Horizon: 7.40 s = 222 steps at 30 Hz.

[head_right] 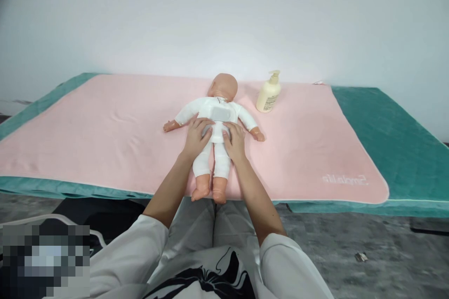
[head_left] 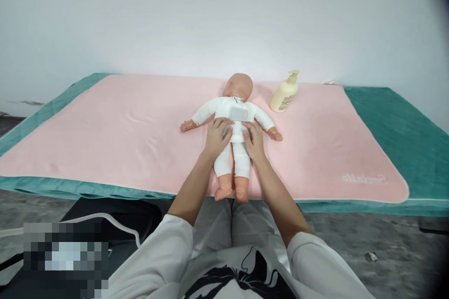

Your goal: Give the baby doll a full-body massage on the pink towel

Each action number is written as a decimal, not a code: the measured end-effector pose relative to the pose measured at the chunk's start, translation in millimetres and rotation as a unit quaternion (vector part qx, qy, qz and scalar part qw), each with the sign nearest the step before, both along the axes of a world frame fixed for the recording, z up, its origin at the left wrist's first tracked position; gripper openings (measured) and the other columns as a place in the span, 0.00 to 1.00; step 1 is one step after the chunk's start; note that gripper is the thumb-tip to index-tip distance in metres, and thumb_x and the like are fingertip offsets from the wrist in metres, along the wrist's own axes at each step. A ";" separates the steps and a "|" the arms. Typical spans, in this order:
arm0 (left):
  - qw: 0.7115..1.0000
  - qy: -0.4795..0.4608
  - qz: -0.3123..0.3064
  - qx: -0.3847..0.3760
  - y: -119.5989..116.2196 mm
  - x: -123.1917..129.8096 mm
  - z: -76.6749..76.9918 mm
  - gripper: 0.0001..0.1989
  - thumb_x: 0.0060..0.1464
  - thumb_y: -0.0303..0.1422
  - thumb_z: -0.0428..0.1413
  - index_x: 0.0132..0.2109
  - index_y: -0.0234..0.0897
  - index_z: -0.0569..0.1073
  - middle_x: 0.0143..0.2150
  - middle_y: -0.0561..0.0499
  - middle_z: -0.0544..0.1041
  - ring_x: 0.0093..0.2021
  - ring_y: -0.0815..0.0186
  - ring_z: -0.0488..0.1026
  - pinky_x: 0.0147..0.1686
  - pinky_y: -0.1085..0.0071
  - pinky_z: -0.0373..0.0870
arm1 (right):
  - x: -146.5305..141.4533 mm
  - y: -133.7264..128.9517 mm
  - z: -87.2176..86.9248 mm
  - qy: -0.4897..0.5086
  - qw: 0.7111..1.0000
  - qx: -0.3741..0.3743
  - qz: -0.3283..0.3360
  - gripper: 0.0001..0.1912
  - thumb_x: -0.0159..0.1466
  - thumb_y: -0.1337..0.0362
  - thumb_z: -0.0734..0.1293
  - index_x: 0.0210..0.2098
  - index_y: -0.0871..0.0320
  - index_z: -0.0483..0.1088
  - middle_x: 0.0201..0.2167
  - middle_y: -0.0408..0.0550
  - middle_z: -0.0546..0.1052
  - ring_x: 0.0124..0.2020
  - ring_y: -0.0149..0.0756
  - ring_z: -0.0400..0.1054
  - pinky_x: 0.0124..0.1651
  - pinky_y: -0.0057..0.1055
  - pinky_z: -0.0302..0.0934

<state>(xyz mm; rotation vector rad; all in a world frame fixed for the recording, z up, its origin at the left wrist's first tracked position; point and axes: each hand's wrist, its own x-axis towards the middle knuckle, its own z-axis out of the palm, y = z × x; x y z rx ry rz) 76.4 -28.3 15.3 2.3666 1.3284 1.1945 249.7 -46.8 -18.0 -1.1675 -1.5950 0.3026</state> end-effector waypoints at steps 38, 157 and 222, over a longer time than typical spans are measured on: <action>0.998 0.004 0.005 -0.057 26.8 9.7 10.6 0.13 0.62 0.28 0.50 0.48 0.36 0.77 0.49 0.45 0.76 0.54 0.60 0.73 0.59 0.62 0.68 | 5.3 36.0 4.4 0.026 0.999 -0.006 0.035 0.18 0.70 0.52 0.60 0.43 0.55 0.76 0.48 0.56 0.74 0.56 0.46 0.68 0.64 0.49 0.62; 0.990 -0.069 -0.120 0.041 -2.5 -17.4 -0.8 0.20 0.68 0.40 0.45 0.35 0.38 0.77 0.35 0.46 0.81 0.39 0.61 0.75 0.46 0.59 0.72 | -11.4 -14.8 7.4 0.012 0.997 0.065 -0.030 0.16 0.71 0.62 0.59 0.32 0.54 0.75 0.34 0.48 0.77 0.40 0.40 0.69 0.46 0.40 0.64; 0.998 0.010 -0.063 0.011 1.2 -10.4 -5.1 0.15 0.65 0.38 0.50 0.54 0.40 0.74 0.53 0.45 0.75 0.58 0.55 0.66 0.66 0.49 0.57 | -8.6 0.5 -1.5 -0.036 0.999 -0.005 -0.038 0.14 0.70 0.58 0.58 0.49 0.53 0.70 0.51 0.53 0.73 0.57 0.45 0.63 0.64 0.49 0.55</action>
